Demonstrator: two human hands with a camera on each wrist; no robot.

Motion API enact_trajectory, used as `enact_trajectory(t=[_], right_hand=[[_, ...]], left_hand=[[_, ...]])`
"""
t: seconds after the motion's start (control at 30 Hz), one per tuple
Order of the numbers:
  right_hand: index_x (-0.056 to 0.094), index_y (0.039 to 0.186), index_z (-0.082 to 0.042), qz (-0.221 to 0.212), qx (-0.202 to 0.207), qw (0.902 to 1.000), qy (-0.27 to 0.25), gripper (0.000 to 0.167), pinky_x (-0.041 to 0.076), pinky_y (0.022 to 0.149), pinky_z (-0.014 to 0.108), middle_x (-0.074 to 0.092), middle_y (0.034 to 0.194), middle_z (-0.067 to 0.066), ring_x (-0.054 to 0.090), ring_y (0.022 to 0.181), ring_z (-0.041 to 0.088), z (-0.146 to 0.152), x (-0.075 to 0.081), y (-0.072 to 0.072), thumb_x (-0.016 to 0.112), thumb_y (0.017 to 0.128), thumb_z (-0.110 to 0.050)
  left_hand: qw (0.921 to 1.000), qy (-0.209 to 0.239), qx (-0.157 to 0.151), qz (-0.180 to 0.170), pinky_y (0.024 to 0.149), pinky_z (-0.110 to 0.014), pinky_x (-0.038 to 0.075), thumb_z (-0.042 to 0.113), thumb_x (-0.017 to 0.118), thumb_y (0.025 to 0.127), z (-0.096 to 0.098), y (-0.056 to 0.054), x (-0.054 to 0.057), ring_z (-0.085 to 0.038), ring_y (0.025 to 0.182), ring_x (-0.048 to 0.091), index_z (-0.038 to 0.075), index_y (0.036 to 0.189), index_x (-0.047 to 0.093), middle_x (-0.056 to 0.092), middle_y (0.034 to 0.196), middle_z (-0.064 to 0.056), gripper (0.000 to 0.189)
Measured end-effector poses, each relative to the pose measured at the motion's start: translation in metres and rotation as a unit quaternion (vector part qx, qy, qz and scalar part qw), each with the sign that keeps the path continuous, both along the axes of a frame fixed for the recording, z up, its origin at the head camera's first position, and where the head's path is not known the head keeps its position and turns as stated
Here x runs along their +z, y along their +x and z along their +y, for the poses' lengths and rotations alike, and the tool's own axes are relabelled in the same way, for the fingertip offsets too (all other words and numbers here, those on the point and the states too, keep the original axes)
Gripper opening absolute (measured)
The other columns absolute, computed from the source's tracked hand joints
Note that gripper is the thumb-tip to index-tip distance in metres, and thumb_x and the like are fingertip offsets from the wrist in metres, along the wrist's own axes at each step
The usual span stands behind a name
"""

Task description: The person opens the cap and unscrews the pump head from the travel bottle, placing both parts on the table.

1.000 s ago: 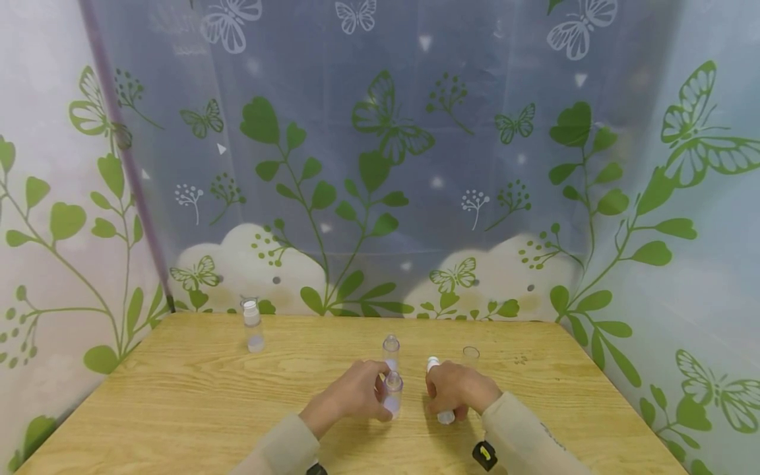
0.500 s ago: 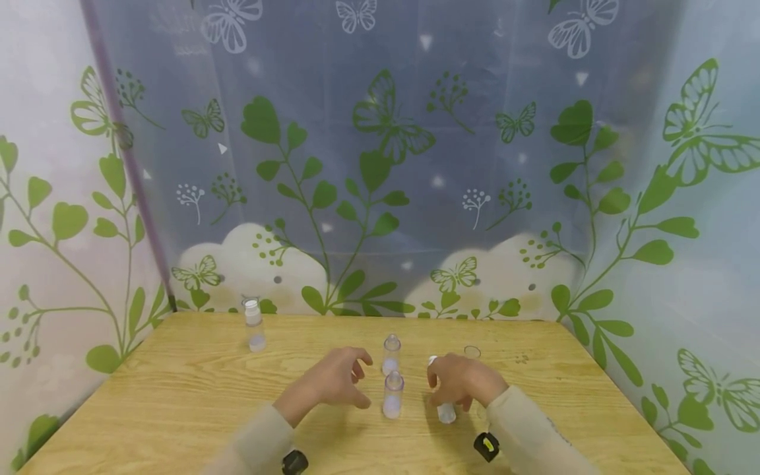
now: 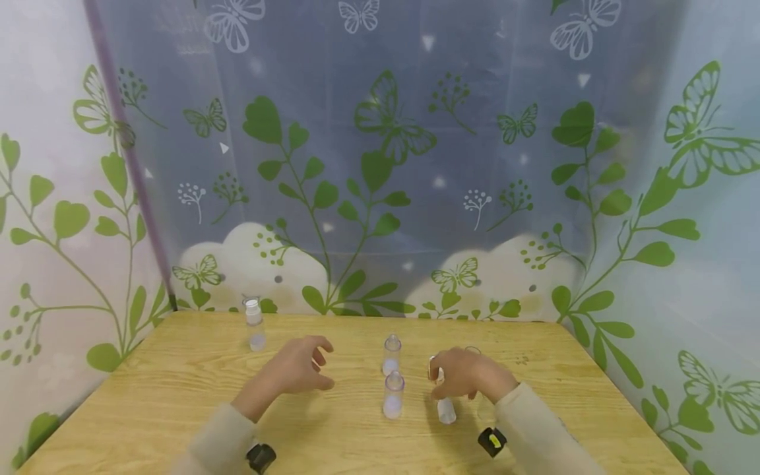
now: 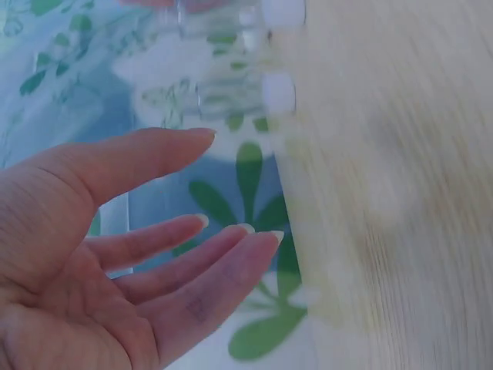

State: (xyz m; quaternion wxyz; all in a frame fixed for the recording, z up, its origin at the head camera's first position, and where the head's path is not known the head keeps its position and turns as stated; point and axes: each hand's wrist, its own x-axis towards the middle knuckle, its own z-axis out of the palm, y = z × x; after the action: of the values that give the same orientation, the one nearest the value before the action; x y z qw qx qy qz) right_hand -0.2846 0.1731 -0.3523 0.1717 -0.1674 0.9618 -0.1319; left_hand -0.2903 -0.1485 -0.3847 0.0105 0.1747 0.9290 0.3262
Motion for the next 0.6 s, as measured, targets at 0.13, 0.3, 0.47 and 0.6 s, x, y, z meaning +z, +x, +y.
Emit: enact_trajectory(t=[0.13,0.3,0.47,0.6], right_hand=[[0.071,0.111,-0.012,0.012,0.017,0.9998,-0.002,0.022,0.054,0.070,0.044,0.066,0.100,0.007,0.063,0.079,0.023,0.004,0.013,0.003,0.077,0.092,-0.023],[0.071,0.108,-0.015,0.017,0.060,0.9980,-0.005,0.019,0.054,0.088,0.050,0.069,0.111,0.008,0.064,0.103,0.027,0.005,0.025,0.011,0.078,0.092,-0.023],[0.071,0.110,-0.020,0.009,0.092,0.9956,0.011,0.020,0.053,0.088,0.045,0.070,0.110,0.000,0.065,0.103,0.022,0.001,0.031,0.022,0.079,0.091,-0.024],[0.071,0.112,-0.022,0.010,0.113,0.9933,0.021,0.022,0.053,0.086,0.039,0.070,0.108,-0.004,0.065,0.099,0.016,-0.003,0.033,0.030,0.079,0.091,-0.025]], left_hand=[[0.9999,-0.005,0.014,0.005,0.078,-0.042,0.061,0.013,0.089,0.076,-0.028,-0.006,0.003,-0.027,0.090,0.073,-0.002,0.117,0.067,0.072,0.104,-0.019,0.049],[0.9985,-0.024,0.048,0.011,0.080,-0.046,0.060,0.014,0.088,0.078,-0.063,-0.017,0.002,-0.030,0.093,0.072,-0.005,0.111,0.069,0.073,0.103,-0.021,0.043],[0.9964,-0.031,0.078,-0.010,0.082,-0.047,0.059,0.017,0.087,0.080,-0.087,-0.029,-0.005,-0.031,0.096,0.070,-0.007,0.110,0.069,0.074,0.104,-0.019,0.042],[0.9945,-0.025,0.097,-0.030,0.073,-0.041,0.060,0.015,0.085,0.080,-0.102,-0.036,-0.011,-0.030,0.093,0.070,-0.009,0.110,0.067,0.072,0.106,-0.023,0.042]])
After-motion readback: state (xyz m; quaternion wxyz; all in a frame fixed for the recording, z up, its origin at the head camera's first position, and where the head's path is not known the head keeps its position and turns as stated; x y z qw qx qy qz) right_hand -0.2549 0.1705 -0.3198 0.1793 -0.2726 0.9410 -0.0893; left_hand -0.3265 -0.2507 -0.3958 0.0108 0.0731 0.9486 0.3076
